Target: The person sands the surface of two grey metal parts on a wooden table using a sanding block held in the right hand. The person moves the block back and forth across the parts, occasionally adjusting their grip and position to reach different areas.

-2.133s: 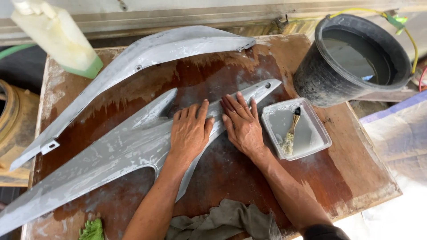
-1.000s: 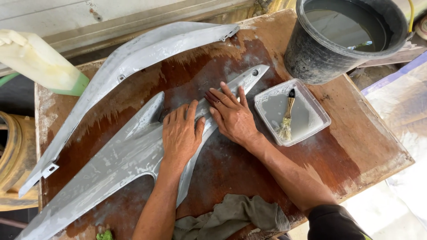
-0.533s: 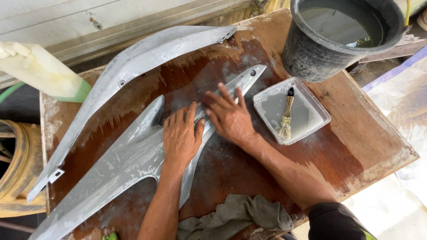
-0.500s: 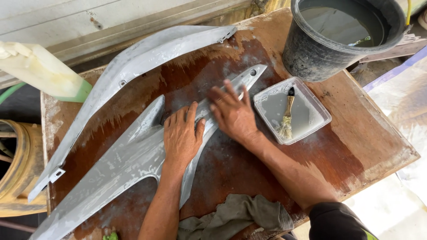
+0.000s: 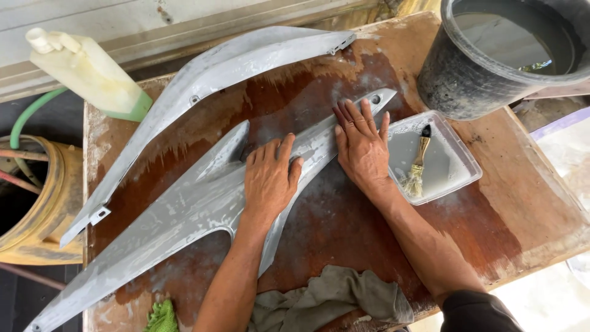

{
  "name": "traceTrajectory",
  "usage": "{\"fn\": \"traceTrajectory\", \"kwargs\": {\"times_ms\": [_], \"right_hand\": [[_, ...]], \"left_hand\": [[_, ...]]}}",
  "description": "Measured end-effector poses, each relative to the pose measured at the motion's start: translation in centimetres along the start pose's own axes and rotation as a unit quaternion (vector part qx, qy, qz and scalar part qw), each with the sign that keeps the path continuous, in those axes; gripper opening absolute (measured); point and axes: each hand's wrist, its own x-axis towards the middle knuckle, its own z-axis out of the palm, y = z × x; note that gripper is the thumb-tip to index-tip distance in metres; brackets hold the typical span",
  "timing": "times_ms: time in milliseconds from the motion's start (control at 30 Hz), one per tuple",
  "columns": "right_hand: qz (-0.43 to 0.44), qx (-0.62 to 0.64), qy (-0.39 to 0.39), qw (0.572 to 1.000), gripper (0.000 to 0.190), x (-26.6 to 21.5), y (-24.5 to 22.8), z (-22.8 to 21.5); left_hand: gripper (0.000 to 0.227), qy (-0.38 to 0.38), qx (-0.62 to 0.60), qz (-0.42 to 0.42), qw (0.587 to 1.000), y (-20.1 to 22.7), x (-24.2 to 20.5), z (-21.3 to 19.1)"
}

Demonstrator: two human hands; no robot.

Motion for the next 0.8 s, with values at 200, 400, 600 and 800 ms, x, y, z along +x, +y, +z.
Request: {"fn": "traceTrajectory", "kwargs": {"times_ms": [200, 400, 600, 800], "right_hand": [[-0.08, 0.051, 0.006, 0.995, 0.036, -1.8, -1.7, 1.5], [0.031, 0.01, 0.028, 0.999, 0.042, -0.2, 1.4, 0.9], [-0.077, 0.055, -0.004, 0.996, 0.041, -2.6, -1.8, 1.7], [0.0, 0.017, -0.004, 1.0, 0.048, -1.7, 0.4, 1.8]], "left_hand": [[0.047, -0.008, 0.002, 0.003, 1.0, 0.2, 0.2, -0.7], [0.049, -0.037, -0.005, -0.004, 0.999, 0.8, 0.4, -1.4], [0.048, -0.045, -0.004, -0.007, 0.999, 0.6, 0.4, -1.2], [0.049, -0.04, 0.005, -0.01, 0.999, 0.6, 0.3, -0.8]]}}
